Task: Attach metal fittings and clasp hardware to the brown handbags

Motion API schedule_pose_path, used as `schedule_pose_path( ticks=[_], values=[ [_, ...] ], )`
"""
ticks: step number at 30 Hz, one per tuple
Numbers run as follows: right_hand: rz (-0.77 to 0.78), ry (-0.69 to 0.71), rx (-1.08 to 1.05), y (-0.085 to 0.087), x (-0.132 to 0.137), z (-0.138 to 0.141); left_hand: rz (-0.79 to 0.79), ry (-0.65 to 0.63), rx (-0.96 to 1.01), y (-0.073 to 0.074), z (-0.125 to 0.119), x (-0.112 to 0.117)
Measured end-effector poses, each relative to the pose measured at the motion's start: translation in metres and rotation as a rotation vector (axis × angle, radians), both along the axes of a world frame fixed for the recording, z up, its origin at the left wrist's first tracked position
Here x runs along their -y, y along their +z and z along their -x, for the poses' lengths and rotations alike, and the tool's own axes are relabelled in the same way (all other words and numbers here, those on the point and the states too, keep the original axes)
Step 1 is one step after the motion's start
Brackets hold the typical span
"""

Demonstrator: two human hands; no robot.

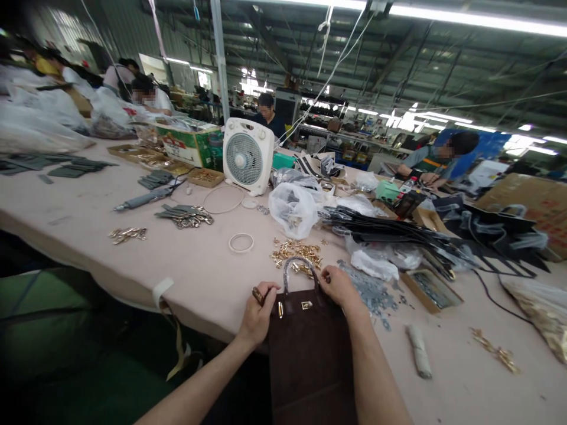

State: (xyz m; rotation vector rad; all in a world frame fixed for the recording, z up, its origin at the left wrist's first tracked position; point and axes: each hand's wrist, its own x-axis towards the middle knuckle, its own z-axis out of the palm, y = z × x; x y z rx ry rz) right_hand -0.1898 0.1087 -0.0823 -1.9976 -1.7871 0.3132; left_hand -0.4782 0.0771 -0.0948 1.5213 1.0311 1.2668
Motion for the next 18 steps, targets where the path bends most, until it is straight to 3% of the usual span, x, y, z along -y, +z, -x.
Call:
schedule_pose_path(
  ticks=[7,10,12,15,18],
  values=[
    [-0.202,-0.147,0.008,0.002,0.021,-0.004,0.021,0.030,-0.047,0.000,-0.003,-0.006],
    [-0.453,-0.326,-0.133,0.009,0.042,-0.005,-0.006,0.047,-0.069,-0.001,-0.005,-0.007],
    [-0.552,-0.439,-0.335,0.009,0.059,-0.001,-0.021,0.059,-0.080,-0.003,-0.007,-0.006],
    [-0.490,-0.477,-0.668,-0.002,0.085,0.011,-0.029,0.087,-0.068,-0.008,-0.010,-0.006],
    [-0.408,-0.436,-0.834,-0.020,0.106,0.028,-0.025,0.169,0.001,-0.010,-0.008,-0.011]
  ],
)
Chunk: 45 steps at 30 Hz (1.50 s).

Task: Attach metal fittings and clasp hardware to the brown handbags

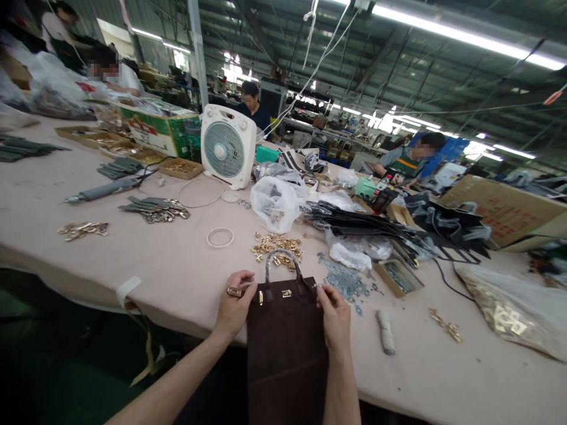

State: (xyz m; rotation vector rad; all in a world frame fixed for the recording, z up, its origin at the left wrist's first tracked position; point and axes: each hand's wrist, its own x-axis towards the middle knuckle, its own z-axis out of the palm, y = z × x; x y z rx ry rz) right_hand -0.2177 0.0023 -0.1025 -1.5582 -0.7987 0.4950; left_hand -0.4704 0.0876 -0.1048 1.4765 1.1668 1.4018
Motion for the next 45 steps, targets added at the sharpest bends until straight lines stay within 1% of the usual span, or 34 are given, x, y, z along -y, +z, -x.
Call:
schedule_pose_path(
  ticks=[1,3,4,5,6,8,10,11,13,14,15,17,19,20,24,27,30,32,34,36,39,42,45],
  values=[
    [0.004,0.016,-0.020,-0.005,0.005,0.005,-0.026,0.052,0.006,0.002,0.002,-0.003],
    [0.010,0.032,-0.047,-0.012,0.011,0.012,-0.144,0.160,-0.054,0.012,0.005,-0.012],
    [0.010,0.034,-0.057,-0.013,0.012,0.014,-0.229,0.179,-0.120,0.020,0.005,-0.018],
    [0.008,0.032,-0.064,-0.013,0.012,0.015,-0.320,0.152,-0.205,0.029,0.004,-0.023],
    [0.007,0.028,-0.067,-0.013,0.011,0.015,-0.403,0.084,-0.297,0.038,0.001,-0.028],
    [0.008,0.008,-0.058,-0.012,0.009,0.015,-0.520,-0.140,-0.478,0.056,-0.011,-0.036],
    [0.008,-0.026,-0.040,-0.012,0.007,0.014,-0.566,-0.371,-0.635,0.068,-0.031,-0.040],
    [0.003,-0.050,-0.031,-0.012,0.007,0.013,-0.580,-0.471,-0.713,0.070,-0.043,-0.041],
    [-0.022,-0.111,-0.021,-0.014,0.007,0.012,-0.605,-0.630,-0.872,0.066,-0.067,-0.042],
    [-0.039,-0.143,-0.019,-0.016,0.008,0.012,-0.608,-0.677,-0.943,0.062,-0.078,-0.041],
    [-0.059,-0.170,-0.020,-0.017,0.008,0.011,-0.602,-0.701,-0.993,0.057,-0.088,-0.041],
    [-0.092,-0.187,-0.034,-0.019,0.010,0.009,-0.575,-0.706,-1.045,0.047,-0.104,-0.042],
    [-0.110,-0.164,-0.053,-0.019,0.011,0.008,-0.554,-0.701,-1.056,0.041,-0.114,-0.045],
    [-0.110,-0.146,-0.057,-0.019,0.011,0.008,-0.552,-0.705,-1.056,0.041,-0.117,-0.046],
    [-0.048,-0.033,-0.008,-0.013,0.010,0.013,-0.555,-0.742,-1.013,0.050,-0.124,-0.054],
    [-0.007,0.068,0.115,-0.007,0.008,0.022,-0.523,-0.770,-0.947,0.058,-0.128,-0.056],
    [0.015,0.114,0.310,-0.002,0.004,0.028,-0.451,-0.794,-0.857,0.063,-0.133,-0.052],
    [0.029,0.099,0.399,0.000,0.002,0.029,-0.385,-0.796,-0.784,0.064,-0.136,-0.048],
    [0.043,0.059,0.428,-0.001,0.000,0.028,-0.317,-0.778,-0.692,0.064,-0.138,-0.043],
    [0.057,0.013,0.418,-0.003,-0.003,0.025,-0.254,-0.738,-0.587,0.064,-0.138,-0.040],
    [0.082,-0.062,0.338,-0.008,-0.007,0.020,-0.153,-0.642,-0.459,0.060,-0.134,-0.040],
    [0.112,-0.098,0.233,-0.010,-0.011,0.015,-0.065,-0.551,-0.418,0.055,-0.123,-0.042],
    [0.116,-0.103,0.158,-0.009,-0.013,0.010,-0.045,-0.481,-0.470,0.052,-0.104,-0.042]
  ],
)
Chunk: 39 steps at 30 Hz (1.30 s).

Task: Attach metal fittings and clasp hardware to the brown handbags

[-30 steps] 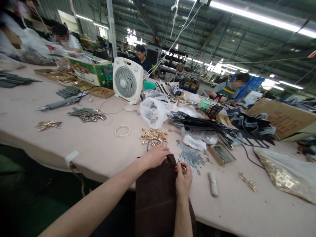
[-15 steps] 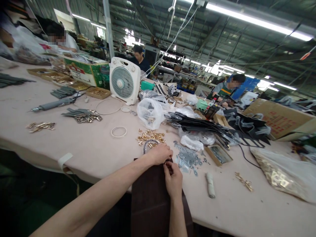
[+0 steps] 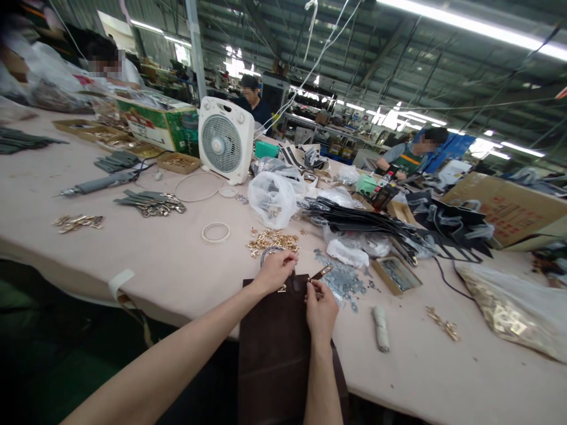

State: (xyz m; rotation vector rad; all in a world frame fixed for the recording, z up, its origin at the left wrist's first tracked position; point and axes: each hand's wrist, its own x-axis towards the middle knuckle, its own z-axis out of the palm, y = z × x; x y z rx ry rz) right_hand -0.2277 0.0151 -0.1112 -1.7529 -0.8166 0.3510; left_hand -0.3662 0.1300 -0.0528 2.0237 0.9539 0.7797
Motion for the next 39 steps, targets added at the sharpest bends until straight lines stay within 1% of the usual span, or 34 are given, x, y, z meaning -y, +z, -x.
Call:
schedule_pose_path(
  ticks=[3,5,8,11,16,20,25,30,39],
  values=[
    [0.010,0.001,-0.053,0.002,-0.002,-0.007,-0.038,0.048,-0.115,0.000,0.016,0.004],
    [0.006,0.014,-0.079,0.001,-0.002,-0.010,-0.043,0.059,-0.208,0.001,0.019,0.008],
    [-0.016,0.039,-0.099,0.000,-0.002,-0.013,-0.034,0.068,-0.320,-0.001,0.011,0.012],
    [-0.018,0.066,-0.101,-0.002,0.000,-0.013,-0.017,0.072,-0.375,-0.005,-0.001,0.012],
    [-0.012,0.100,-0.111,-0.004,0.001,-0.012,0.033,0.085,-0.399,-0.010,-0.011,0.006],
    [-0.038,0.115,-0.122,-0.006,0.002,-0.013,0.062,0.111,-0.414,-0.012,-0.015,0.006],
    [-0.064,0.132,-0.120,-0.006,0.004,-0.011,0.060,0.134,-0.411,-0.016,-0.015,0.008],
    [-0.046,0.122,-0.046,-0.008,0.005,-0.008,0.051,0.147,-0.385,-0.021,-0.015,0.010],
    [-0.036,0.091,0.110,-0.007,0.003,-0.006,0.077,0.153,-0.358,-0.024,-0.016,0.010]
  ],
)
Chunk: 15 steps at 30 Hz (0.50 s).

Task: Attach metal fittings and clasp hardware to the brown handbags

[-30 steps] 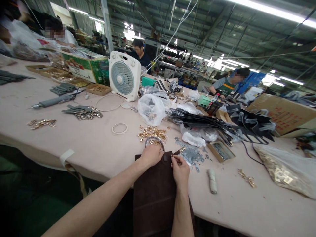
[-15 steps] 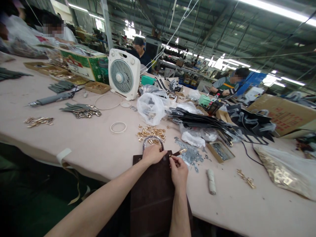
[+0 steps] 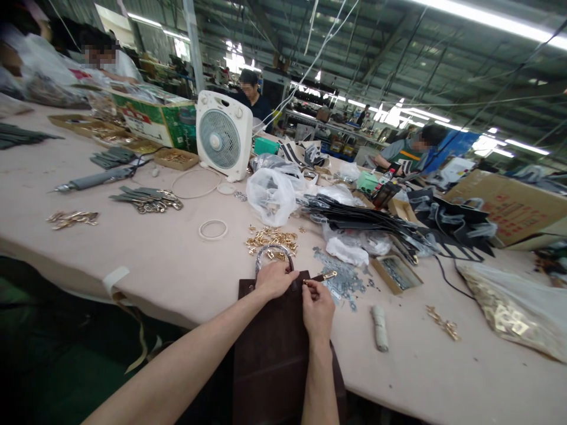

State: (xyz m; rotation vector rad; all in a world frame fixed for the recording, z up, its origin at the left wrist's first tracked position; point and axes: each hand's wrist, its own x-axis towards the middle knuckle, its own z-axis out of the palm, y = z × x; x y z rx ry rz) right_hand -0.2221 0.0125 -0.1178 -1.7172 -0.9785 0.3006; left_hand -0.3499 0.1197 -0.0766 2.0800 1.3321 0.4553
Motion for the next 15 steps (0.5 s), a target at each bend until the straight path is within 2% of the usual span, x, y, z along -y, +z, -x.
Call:
schedule_pose_path(
  ticks=[5,10,13,15],
  values=[
    [0.066,0.012,0.103,0.002,-0.005,0.004,0.032,0.001,0.007,0.002,0.001,-0.001],
    [0.132,-0.052,0.302,0.005,-0.009,0.012,0.083,-0.003,0.018,0.005,0.003,-0.003],
    [0.102,-0.032,0.238,0.008,-0.003,0.013,0.101,-0.005,0.031,0.006,0.004,-0.004],
    [0.026,-0.002,0.175,0.012,0.003,0.014,0.104,-0.008,0.047,0.007,0.005,-0.002]
  ],
)
